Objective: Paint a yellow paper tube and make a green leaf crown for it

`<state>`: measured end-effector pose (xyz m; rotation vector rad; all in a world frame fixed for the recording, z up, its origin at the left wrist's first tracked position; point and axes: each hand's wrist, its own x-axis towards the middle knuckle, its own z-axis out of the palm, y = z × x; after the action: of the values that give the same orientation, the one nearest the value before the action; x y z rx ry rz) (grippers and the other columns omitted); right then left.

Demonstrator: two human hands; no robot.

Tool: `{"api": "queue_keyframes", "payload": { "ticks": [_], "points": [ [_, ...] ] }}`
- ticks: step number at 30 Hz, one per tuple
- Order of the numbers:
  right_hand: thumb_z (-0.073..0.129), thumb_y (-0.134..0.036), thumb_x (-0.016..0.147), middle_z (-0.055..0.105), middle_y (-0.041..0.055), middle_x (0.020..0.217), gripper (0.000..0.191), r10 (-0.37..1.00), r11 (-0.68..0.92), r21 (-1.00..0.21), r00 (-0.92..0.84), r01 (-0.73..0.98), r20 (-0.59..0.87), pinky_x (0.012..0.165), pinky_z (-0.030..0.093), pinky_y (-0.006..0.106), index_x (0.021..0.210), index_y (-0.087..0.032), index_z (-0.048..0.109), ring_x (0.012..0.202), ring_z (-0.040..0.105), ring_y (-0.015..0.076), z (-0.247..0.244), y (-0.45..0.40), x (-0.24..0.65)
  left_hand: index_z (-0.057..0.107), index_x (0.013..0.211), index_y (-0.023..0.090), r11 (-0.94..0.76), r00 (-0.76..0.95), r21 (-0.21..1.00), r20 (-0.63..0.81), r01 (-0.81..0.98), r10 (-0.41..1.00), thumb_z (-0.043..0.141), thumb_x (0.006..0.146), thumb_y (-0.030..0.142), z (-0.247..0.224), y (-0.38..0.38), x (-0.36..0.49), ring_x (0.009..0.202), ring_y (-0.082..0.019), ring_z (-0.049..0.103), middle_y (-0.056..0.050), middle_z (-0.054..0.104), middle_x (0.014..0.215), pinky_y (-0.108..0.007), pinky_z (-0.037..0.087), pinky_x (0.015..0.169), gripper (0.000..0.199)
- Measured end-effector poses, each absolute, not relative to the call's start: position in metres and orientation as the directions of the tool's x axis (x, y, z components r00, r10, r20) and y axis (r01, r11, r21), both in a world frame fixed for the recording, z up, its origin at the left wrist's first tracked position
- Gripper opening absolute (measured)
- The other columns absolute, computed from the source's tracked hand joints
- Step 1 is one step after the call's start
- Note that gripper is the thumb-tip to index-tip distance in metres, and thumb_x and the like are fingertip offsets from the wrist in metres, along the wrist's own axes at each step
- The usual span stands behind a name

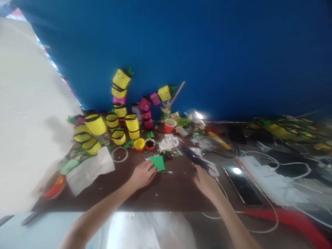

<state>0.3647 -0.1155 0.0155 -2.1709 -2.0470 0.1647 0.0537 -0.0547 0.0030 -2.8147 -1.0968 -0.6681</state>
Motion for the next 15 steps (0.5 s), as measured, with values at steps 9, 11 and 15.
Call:
{"api": "queue_keyframes", "payload": {
  "ticks": [9, 11, 15],
  "points": [
    [0.031, -0.022, 0.089, 0.062, 0.0122, 0.102, 0.029, 0.989, -0.001, -0.226, 0.034, 0.974, 0.143, 0.085, 0.042, 0.033, 0.1, -0.017, 0.057, 0.096, 0.059, 0.0223, 0.035, -0.071, 0.366, 0.06, 0.102, 0.022, -0.703, 0.584, 0.211, 0.425, 0.679, 0.692, 0.049, 0.084, 0.029, 0.001, -0.055, 0.047, 0.105, -0.024, 0.055, -0.006, 0.061, 0.102, -0.036, 0.051, 0.084, 0.022],
    [0.032, -0.019, 0.087, 0.064, 0.0116, 0.099, 0.029, 0.989, -0.059, -0.221, 0.087, 0.973, 0.117, 0.084, 0.041, 0.031, 0.097, -0.016, 0.059, 0.095, 0.059, 0.0214, 0.047, -0.052, 0.381, 0.06, 0.105, 0.023, -0.699, 0.567, 0.245, 0.438, 0.672, 0.698, 0.049, 0.084, 0.027, -0.003, -0.054, 0.045, 0.108, -0.023, 0.054, -0.006, 0.061, 0.103, -0.036, 0.052, 0.085, 0.023],
    [0.041, -0.014, 0.079, 0.068, 0.0104, 0.088, 0.024, 0.979, -0.198, -0.198, 0.205, 0.96, 0.018, 0.07, 0.041, 0.026, 0.08, -0.017, 0.065, 0.083, 0.062, 0.0206, 0.062, -0.03, 0.416, 0.061, 0.104, 0.024, -0.722, 0.567, 0.239, 0.48, 0.65, 0.67, 0.05, 0.083, 0.026, -0.013, -0.051, 0.042, 0.108, -0.023, 0.054, -0.007, 0.062, 0.104, -0.038, 0.052, 0.085, 0.023]
  ]
}}
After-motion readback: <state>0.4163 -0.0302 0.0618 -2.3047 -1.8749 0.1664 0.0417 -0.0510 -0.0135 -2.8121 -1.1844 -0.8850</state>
